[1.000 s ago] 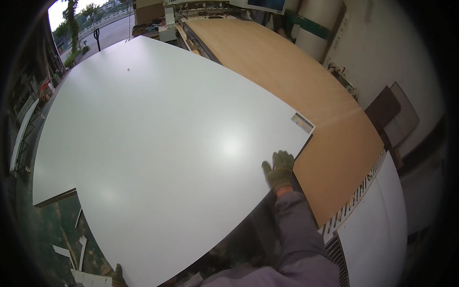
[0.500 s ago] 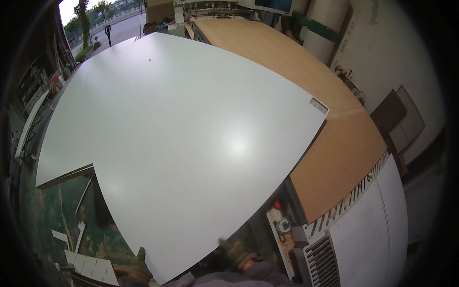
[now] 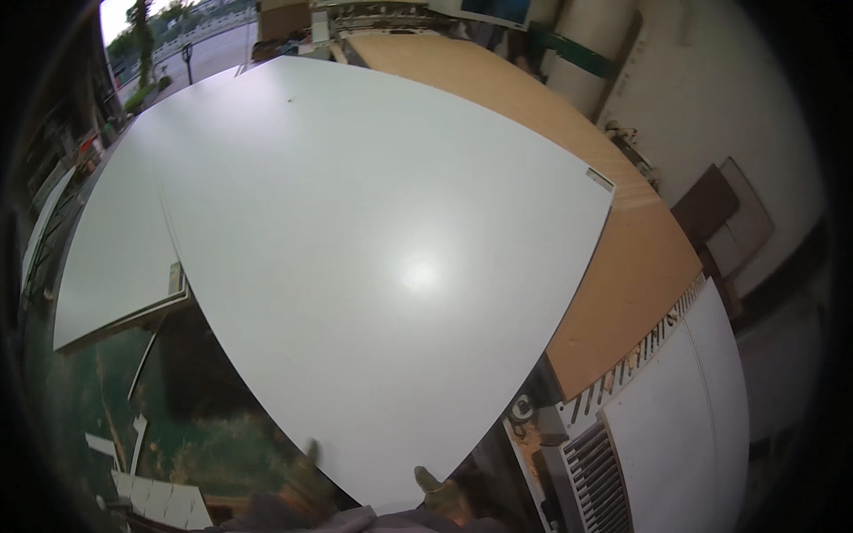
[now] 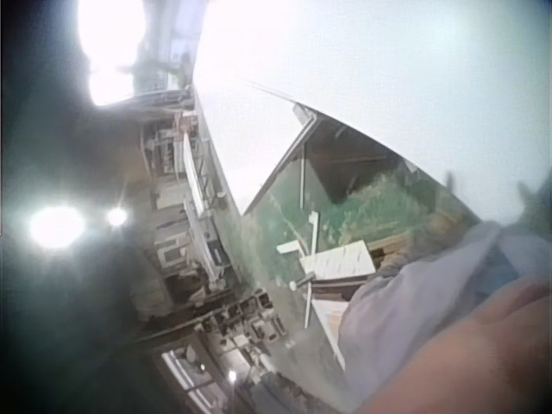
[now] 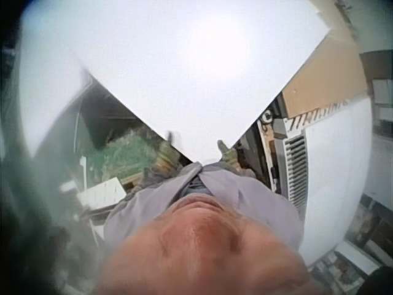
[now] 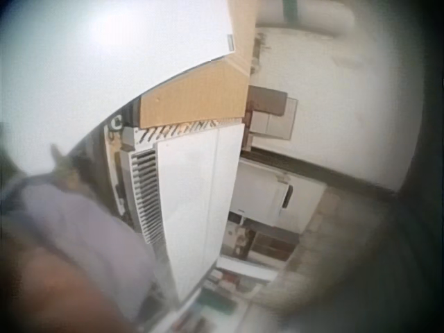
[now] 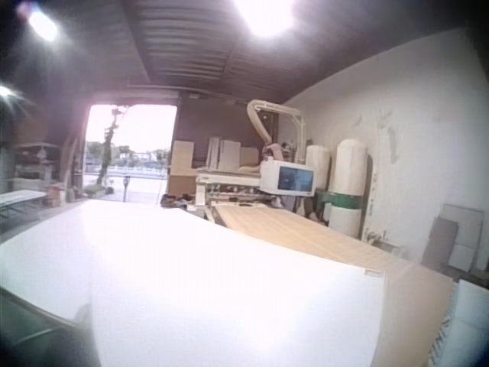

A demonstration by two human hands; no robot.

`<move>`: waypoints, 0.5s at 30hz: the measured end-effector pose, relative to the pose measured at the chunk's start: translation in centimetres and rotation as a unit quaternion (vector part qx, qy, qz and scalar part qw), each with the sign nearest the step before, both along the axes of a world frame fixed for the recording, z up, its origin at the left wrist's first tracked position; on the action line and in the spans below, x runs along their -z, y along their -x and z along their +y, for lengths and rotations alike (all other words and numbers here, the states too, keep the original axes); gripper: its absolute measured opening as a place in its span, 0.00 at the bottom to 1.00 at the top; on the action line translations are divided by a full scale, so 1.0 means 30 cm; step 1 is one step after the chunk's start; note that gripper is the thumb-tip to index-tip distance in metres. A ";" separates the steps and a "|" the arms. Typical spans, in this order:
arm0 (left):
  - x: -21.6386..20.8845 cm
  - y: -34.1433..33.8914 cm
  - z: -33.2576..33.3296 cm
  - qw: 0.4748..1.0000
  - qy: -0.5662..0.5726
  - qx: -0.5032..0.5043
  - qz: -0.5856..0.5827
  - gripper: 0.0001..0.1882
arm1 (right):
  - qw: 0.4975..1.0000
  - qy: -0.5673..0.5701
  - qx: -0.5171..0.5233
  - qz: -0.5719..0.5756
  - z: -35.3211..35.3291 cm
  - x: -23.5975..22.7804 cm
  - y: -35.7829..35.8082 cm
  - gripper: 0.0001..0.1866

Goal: The person handles white rectangular panels and small white components in a workshop. They place panels on a conveyor, wipe surfaces, and position components along panel edges. The person moves between the conveyor and a workbench, handling multiple panels and components.

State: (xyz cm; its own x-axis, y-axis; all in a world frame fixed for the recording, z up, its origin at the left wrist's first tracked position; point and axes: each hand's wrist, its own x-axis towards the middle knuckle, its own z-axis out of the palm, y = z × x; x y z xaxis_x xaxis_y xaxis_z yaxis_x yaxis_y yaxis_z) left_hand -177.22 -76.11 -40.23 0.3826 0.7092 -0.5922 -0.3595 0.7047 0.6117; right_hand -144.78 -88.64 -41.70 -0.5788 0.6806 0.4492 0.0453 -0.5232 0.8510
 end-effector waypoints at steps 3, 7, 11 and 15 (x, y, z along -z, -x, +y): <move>-0.046 0.174 0.337 0.985 -0.071 -0.151 0.036 0.31 | 0.996 -0.082 0.018 0.021 0.031 -0.082 -0.058 0.16; -0.063 0.325 0.730 0.964 -0.086 -0.251 -0.015 0.30 | 0.990 -0.081 0.111 -0.007 0.075 -0.201 -0.093 0.20; 0.027 0.427 0.932 0.953 -0.099 -0.283 -0.039 0.29 | 0.982 -0.071 0.176 -0.003 0.163 -0.250 -0.041 0.39; 0.083 0.444 0.938 0.925 -0.159 -0.334 0.090 0.28 | 0.979 -0.011 0.168 0.116 0.265 -0.247 -0.050 0.39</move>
